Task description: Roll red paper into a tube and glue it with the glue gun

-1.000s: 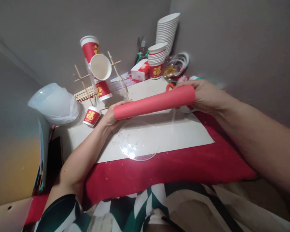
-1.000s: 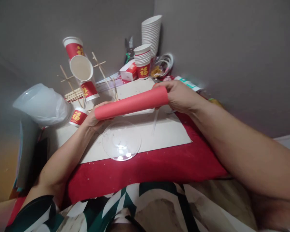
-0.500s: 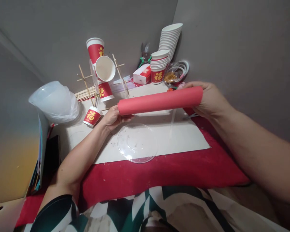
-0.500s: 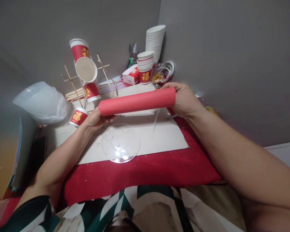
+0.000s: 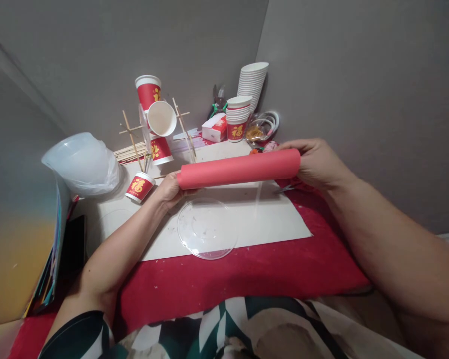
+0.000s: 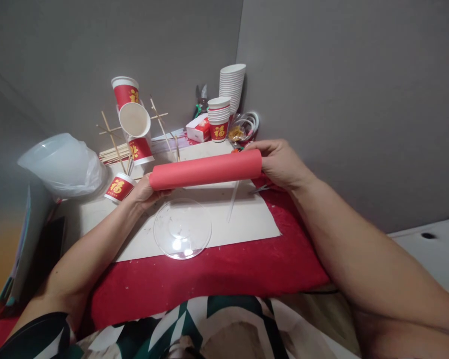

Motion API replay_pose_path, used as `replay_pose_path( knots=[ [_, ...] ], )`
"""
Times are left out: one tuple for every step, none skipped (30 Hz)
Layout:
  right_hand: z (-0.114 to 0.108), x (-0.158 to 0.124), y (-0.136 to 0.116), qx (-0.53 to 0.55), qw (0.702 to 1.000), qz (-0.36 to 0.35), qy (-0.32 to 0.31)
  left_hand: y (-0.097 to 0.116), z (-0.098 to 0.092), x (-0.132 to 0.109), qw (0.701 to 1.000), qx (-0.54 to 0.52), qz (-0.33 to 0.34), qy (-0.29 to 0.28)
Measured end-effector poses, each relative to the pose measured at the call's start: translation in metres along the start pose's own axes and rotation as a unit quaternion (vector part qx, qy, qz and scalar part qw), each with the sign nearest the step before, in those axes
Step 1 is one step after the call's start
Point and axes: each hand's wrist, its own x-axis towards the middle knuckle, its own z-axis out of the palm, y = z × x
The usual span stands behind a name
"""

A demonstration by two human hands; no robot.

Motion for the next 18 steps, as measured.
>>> replay_pose_path(
  knots=[
    [0.000, 0.000, 0.000, 0.004, 1.000, 0.005, 0.004, 0.000, 0.001, -0.001, 1.000, 0.001, 0.002, 0.000],
    [0.000, 0.000, 0.000, 0.005, 1.000, 0.011, 0.006, 0.000, 0.002, -0.001, 1.000, 0.002, 0.006, 0.001],
    [0.000, 0.000, -0.001, 0.003, 1.000, 0.020, 0.006, -0.001, 0.002, -0.002, 1.000, 0.001, 0.011, 0.004],
    [-0.001, 0.000, -0.001, 0.001, 1.000, 0.030, 0.007, -0.001, 0.003, -0.002, 1.000, 0.000, 0.017, 0.009],
    [-0.002, 0.000, -0.002, -0.001, 0.999, 0.040, 0.011, -0.002, 0.003, -0.002, 1.000, -0.002, 0.023, 0.013],
    [-0.003, -0.001, -0.003, -0.005, 0.999, 0.051, 0.011, -0.002, 0.003, -0.003, 0.999, -0.006, 0.031, 0.017],
    [-0.004, -0.001, -0.004, -0.008, 0.998, 0.060, 0.013, -0.003, 0.003, -0.003, 0.999, -0.010, 0.039, 0.021],
    [-0.005, -0.001, -0.004, -0.017, 0.998, 0.063, 0.014, -0.003, 0.003, -0.003, 0.999, -0.016, 0.047, 0.023],
    [-0.005, -0.002, -0.005, -0.031, 0.997, 0.066, 0.003, -0.004, 0.003, -0.003, 0.998, -0.022, 0.055, 0.024],
    [-0.006, -0.002, -0.005, -0.045, 0.997, 0.067, -0.002, -0.005, 0.003, -0.004, 0.997, -0.027, 0.061, 0.025],
    [-0.006, -0.003, -0.005, -0.055, 0.996, 0.068, -0.003, -0.005, 0.002, -0.004, 0.997, -0.031, 0.066, 0.024],
    [-0.006, -0.004, -0.005, -0.061, 0.995, 0.080, -0.007, -0.006, 0.002, -0.004, 0.997, -0.035, 0.069, 0.022],
    [-0.005, -0.004, -0.005, -0.061, 0.994, 0.090, 0.006, -0.006, 0.002, -0.004, 0.997, -0.038, 0.070, 0.018],
    [-0.005, -0.005, -0.004, -0.060, 0.993, 0.102, 0.017, -0.007, 0.001, -0.004, 0.997, -0.040, 0.069, 0.013],
    [-0.006, -0.005, -0.003, -0.057, 0.992, 0.106, 0.032, -0.008, 0.001, -0.004, 0.997, -0.042, 0.067, 0.008],
    [-0.006, -0.004, -0.002, -0.056, 0.992, 0.105, 0.045, -0.009, 0.000, -0.004, 0.997, -0.043, 0.065, 0.004],
    [-0.007, -0.003, -0.001, -0.068, 0.992, 0.093, 0.053, -0.010, 0.000, -0.005, 0.997, -0.045, 0.062, -0.001],
    [-0.008, -0.001, 0.000, -0.092, 0.991, 0.073, 0.058, -0.010, 0.000, -0.005, 0.997, -0.045, 0.059, -0.004]
  ],
)
